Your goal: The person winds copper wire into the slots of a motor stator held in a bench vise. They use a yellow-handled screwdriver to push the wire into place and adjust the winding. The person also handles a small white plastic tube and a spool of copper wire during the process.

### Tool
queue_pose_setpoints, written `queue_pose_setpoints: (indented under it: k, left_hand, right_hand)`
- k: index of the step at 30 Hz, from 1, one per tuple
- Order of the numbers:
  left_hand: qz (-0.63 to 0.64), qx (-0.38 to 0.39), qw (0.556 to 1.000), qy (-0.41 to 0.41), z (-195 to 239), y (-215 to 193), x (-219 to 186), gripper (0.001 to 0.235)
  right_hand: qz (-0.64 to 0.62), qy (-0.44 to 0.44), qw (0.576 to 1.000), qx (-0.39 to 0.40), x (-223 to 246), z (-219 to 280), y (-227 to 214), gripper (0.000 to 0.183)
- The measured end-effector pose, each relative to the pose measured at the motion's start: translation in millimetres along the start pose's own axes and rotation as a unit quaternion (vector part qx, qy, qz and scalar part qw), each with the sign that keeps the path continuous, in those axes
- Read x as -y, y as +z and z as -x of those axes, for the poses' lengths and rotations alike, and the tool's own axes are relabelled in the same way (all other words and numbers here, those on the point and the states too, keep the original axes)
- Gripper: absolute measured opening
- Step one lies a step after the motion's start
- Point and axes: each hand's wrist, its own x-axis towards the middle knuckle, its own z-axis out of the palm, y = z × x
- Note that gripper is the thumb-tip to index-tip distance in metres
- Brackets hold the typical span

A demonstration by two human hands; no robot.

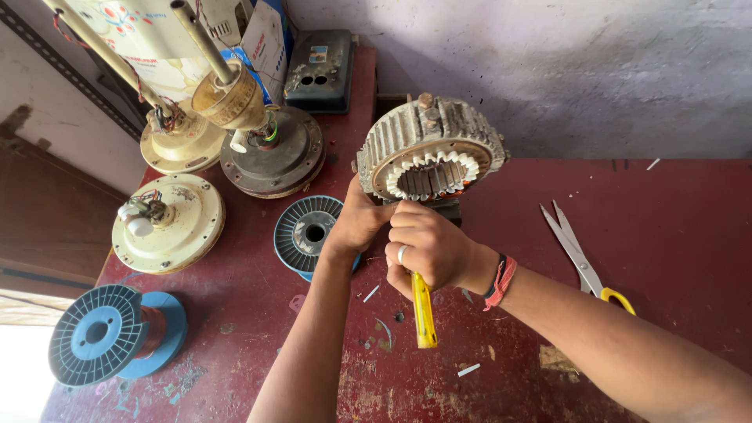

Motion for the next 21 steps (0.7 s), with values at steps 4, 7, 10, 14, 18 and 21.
queue_pose_setpoints:
  k: [4, 7, 10, 14, 18, 21]
  left_hand:
    - [-0.008, -0.008, 1.000, -0.004, 0.1, -3.2, 3.2, 0.054]
    - [-0.004, -0.015, 1.000, -0.009, -0.3, -3.4, 3.5, 0.055]
    - [-0.016, -0.012, 1.000, 0.010, -0.5, 0.2, 0.5, 0.054]
    - [-0.052, -0.007, 0.999, 0.002, -1.4, 6.6, -7.6, 0.053]
    - [-0.070, -0.014, 0.997, -0.014, 1.6, 11.5, -13.6, 0.052]
    - [-0.065, -0.020, 0.998, -0.017, -0.1, 16.3, -16.7, 0.054]
  right_hand:
    - [-0.027, 0.011, 0.997, -0.066, 1.5, -2.0, 7.2, 0.019]
    - [-0.036, 0.023, 0.995, -0.091, 2.9, -1.7, 7.6, 0.020]
    - [-0.035, 0.038, 0.995, -0.085, 7.1, -0.9, 7.0, 0.021]
    - [-0.033, 0.033, 0.997, -0.068, 20.2, 3.6, 3.4, 0.019]
    - [-0.044, 0.011, 0.998, -0.052, 35.9, 12.3, -5.0, 0.018]
    - [-0.050, -0.009, 0.998, -0.049, 42.1, 13.9, -9.4, 0.022]
